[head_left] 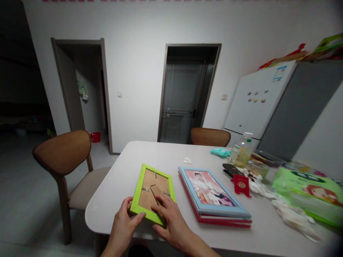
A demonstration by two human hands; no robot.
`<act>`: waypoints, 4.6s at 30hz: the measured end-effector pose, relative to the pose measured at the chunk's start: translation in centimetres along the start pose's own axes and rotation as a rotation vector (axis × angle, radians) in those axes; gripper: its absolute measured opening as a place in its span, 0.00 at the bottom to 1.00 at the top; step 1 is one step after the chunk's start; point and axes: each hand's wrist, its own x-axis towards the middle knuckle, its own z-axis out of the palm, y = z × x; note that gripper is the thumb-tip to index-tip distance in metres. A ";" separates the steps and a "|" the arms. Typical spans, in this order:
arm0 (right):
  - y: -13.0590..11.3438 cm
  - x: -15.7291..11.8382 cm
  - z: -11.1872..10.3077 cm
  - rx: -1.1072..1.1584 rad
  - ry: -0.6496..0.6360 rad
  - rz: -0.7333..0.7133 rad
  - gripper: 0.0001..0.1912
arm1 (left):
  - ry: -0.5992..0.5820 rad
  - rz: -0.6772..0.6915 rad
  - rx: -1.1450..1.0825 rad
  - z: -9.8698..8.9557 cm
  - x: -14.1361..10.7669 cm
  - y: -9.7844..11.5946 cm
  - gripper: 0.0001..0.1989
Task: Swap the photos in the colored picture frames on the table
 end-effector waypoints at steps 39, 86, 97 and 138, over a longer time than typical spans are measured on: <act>0.5 3.5 0.9 -0.034 -0.039 0.065 0.07 | -0.197 0.365 0.580 1.4 -0.5 -3.1 0.21; 5.2 6.5 -0.6 -0.271 -0.080 0.283 0.15 | -0.213 0.337 0.556 1.3 -0.5 -3.3 0.24; 5.6 5.6 -1.2 -0.348 -0.072 0.306 0.15 | -0.212 0.343 0.534 1.2 -0.5 -3.2 0.26; -4.2 4.6 -1.9 0.164 0.126 0.051 0.12 | 0.067 -0.180 -0.380 -4.0 3.2 -1.3 0.15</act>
